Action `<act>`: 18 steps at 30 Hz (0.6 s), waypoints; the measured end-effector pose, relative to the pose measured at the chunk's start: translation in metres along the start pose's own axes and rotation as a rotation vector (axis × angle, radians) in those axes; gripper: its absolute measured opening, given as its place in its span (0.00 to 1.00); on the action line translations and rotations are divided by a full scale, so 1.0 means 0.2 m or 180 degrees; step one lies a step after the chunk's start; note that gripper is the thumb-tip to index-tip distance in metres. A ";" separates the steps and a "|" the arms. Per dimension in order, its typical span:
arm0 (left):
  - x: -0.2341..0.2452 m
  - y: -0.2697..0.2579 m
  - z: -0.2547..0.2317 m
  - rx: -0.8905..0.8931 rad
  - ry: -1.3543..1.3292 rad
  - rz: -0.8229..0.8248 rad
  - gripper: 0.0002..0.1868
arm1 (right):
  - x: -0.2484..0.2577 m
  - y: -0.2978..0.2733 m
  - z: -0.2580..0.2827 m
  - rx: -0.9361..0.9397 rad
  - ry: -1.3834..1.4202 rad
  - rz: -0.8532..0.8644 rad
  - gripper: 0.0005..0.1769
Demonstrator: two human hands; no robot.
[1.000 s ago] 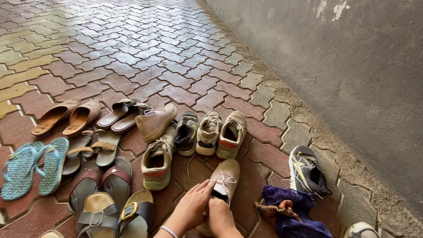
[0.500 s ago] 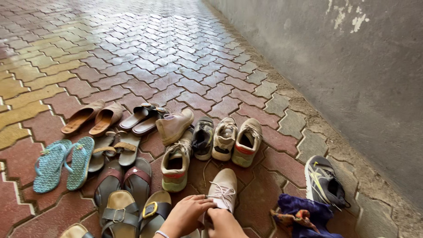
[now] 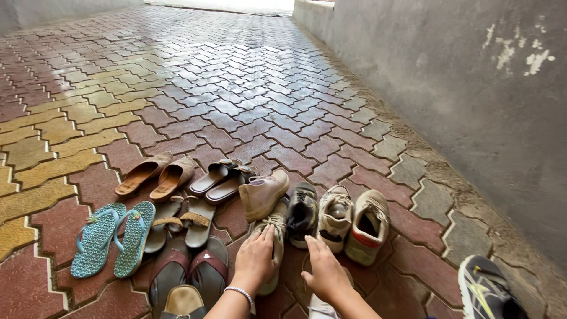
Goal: The person wipes several pairs of shoes with a cloth, then places them on a metal shoe rack. The person handles sneakers and sandals, wiping them individually and arranging them on the rack.
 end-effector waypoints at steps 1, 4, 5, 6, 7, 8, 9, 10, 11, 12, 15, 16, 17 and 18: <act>-0.01 0.03 0.03 0.0150 0.0084 0.0111 0.45 | 0.01 0.08 0.04 0.0283 -0.0131 -0.0152 0.51; -0.01 0.13 0.11 0.0628 0.0280 0.0539 0.53 | -0.02 0.25 0.09 0.0497 -0.0281 -0.0208 0.51; -0.01 0.15 0.14 0.0806 0.0321 0.0744 0.56 | -0.04 0.30 0.09 0.0465 -0.0286 -0.0161 0.50; -0.02 0.18 0.17 0.0984 0.0361 0.0950 0.60 | -0.06 0.34 0.11 0.0554 -0.0356 -0.0185 0.50; -0.01 0.21 0.18 0.0957 0.0372 0.0918 0.62 | -0.08 0.39 0.12 0.0640 -0.0420 -0.0199 0.49; -0.01 0.25 0.18 0.0931 0.0383 0.0887 0.64 | -0.10 0.43 0.13 0.0726 -0.0483 -0.0214 0.49; -0.02 0.27 0.20 0.0911 0.0391 0.0865 0.66 | -0.13 0.45 0.15 0.0656 -0.0450 -0.0160 0.50; -0.03 0.28 0.23 0.0895 0.0470 0.0753 0.68 | -0.17 0.48 0.17 0.0586 -0.0418 -0.0105 0.51; -0.03 0.33 0.24 0.0836 0.0540 0.0617 0.69 | -0.18 0.51 0.17 0.0496 -0.0406 -0.0092 0.52; -0.04 0.36 0.24 0.0779 0.0609 0.0481 0.70 | -0.19 0.53 0.19 0.0526 -0.0465 -0.0072 0.53; -0.09 0.49 0.28 0.0770 0.0979 0.0469 0.73 | -0.26 0.56 0.26 0.0595 -0.0661 0.0111 0.58; -0.10 0.52 0.29 0.0774 0.0985 0.0415 0.73 | -0.28 0.56 0.27 0.0599 -0.0758 0.0224 0.59; -0.10 0.56 0.29 0.0762 0.0988 0.0358 0.72 | -0.28 0.55 0.27 0.0589 -0.0859 0.0327 0.61; -0.09 0.60 0.29 0.0750 0.0990 0.0301 0.72 | -0.27 0.55 0.27 0.0627 -0.0867 0.0337 0.63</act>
Point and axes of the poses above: each hand's wrist, its own y-axis towards the middle knuckle, its own x-axis out of the back of the hand, z = x × y, the point moved 5 cm from there along y, towards the middle knuckle, and after that the axes turned 12 degrees about x, right-handed, at the moved point
